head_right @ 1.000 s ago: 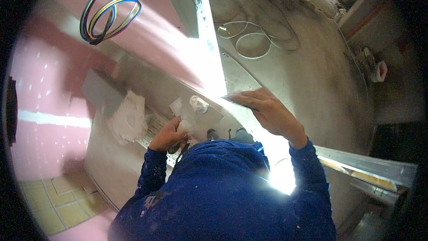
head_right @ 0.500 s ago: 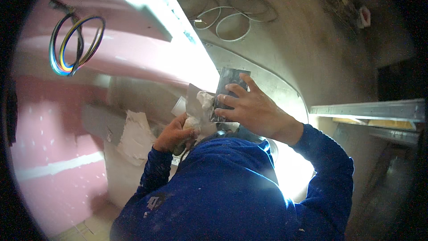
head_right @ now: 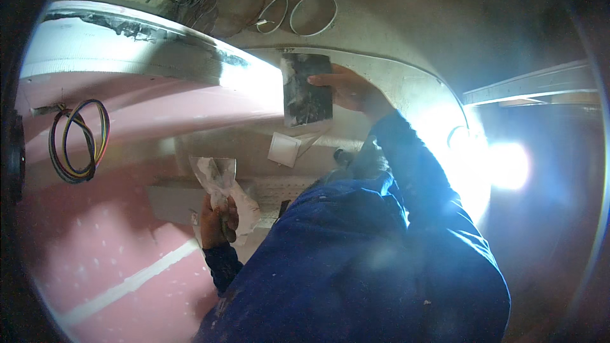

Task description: The person applies joint compound to a wall corner using a taping knife and hawk. They repeatedly scoop compound from the hawk and smooth it along the corner edge, working around exposed wiring and a cutout in the pink drywall.

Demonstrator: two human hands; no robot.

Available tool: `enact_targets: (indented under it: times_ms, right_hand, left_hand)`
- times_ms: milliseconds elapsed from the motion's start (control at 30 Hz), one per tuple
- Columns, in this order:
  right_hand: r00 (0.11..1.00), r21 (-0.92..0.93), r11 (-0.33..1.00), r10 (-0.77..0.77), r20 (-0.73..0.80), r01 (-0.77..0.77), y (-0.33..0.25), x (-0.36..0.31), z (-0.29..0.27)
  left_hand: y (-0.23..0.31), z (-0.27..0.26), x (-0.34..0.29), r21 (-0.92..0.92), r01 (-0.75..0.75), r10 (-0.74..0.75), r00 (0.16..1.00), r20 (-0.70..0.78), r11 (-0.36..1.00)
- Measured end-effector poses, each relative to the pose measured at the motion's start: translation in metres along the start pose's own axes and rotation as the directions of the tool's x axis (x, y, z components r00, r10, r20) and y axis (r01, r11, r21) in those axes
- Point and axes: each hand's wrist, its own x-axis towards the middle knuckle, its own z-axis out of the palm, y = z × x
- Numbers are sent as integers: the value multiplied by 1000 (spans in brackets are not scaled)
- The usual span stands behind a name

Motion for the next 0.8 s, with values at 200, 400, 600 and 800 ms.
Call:
enact_targets:
  times_ms: [200,400,600,800]
  right_hand:
    - [994,77,995,73,-78,-67,56,78,-2]
    - [992,-37,999,20,-128,-25,76,114,15]
    - [991,-368,928,12,-130,-60,70,118,53]
    - [993,-616,782,32,-111,-93,33,127,101]
  left_hand:
    - [-14,-9,-6,-41,46,-45,998,34,998]
    - [-14,-17,-18,-11,73,-73,997,0,997]
    - [-29,-14,-24,-90,46,-50,998,-41,995]
    - [-49,-19,-20,-101,12,-10,1000,23,995]
